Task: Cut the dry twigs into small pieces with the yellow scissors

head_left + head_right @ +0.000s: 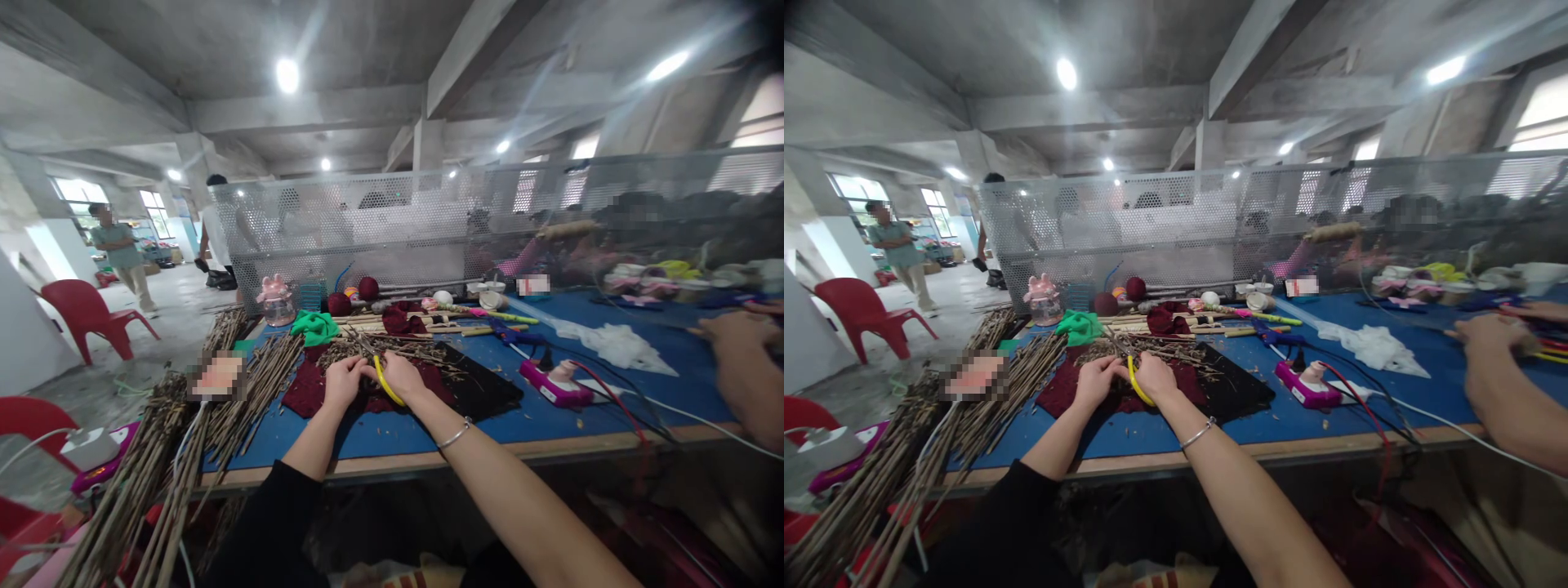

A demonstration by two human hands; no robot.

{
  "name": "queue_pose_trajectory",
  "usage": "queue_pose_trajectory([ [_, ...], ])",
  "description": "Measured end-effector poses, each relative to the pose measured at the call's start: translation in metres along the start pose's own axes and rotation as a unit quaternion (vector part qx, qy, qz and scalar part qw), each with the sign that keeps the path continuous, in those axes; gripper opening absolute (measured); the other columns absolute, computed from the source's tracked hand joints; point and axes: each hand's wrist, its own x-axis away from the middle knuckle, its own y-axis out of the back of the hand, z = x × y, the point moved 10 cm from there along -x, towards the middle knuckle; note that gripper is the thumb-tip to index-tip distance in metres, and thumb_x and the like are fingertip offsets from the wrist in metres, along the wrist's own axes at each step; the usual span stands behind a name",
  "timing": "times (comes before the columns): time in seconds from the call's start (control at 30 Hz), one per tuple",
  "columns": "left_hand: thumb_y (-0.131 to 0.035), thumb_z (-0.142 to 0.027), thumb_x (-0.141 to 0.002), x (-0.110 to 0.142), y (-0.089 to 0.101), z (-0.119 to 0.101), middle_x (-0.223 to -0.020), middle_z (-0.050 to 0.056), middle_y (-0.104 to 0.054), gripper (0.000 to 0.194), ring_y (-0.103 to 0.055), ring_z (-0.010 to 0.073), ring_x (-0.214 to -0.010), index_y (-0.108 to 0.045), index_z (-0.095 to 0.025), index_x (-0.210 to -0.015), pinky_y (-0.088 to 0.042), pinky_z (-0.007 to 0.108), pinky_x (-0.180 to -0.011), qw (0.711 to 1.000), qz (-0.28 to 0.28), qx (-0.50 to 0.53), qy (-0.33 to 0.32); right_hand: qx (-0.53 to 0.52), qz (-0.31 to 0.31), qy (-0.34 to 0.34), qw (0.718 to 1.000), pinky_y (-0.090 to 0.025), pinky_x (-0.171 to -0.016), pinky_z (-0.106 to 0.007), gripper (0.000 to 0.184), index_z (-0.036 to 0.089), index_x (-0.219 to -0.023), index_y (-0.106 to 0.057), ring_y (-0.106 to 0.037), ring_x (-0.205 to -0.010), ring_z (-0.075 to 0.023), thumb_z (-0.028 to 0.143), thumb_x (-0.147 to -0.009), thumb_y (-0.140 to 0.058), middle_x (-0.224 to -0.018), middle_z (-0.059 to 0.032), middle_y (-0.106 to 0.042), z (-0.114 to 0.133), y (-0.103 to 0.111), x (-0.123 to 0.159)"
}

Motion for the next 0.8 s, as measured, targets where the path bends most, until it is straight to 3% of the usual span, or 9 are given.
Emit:
queue_pose_trajectory([
  [0.47, -0.048, -0.034, -0.075, -0.001, -0.003, 0.010, -0.058, 0.002, -0.063, 0.029, -0.055, 0.0148, -0.059, -0.069, -0.014, -0.072, -0.037, 0.023, -0.054, 1.000, 0.011, 0.001, 0.014, 0.001, 0.013, -0.013, 1.000, -0.040, -0.070, -0.030, 0.068, 0.016, -0.094, -0.056, -0.059, -0.088, -0.0255, 0.075, -0.068, -0.034, -0.092, -0.0149, -0.063, -0.004, -0.006, 0.000],
  [0.8, -0.043, -0.038, -0.077, -0.006, -0.003, 0.025, -0.068, 0.004, -0.065, 0.034, -0.054, 0.0126, -0.059, -0.065, -0.012, -0.072, -0.040, 0.022, -0.056, 0.995, -0.017, 0.095, 0.041, 0.024, -0.037, 0.019, 0.999, -0.039, -0.072, -0.031, 0.064, 0.016, -0.097, -0.049, -0.058, -0.090, -0.0248, 0.071, -0.064, -0.047, -0.095, -0.0119, -0.061, 0.005, -0.001, 0.001],
])
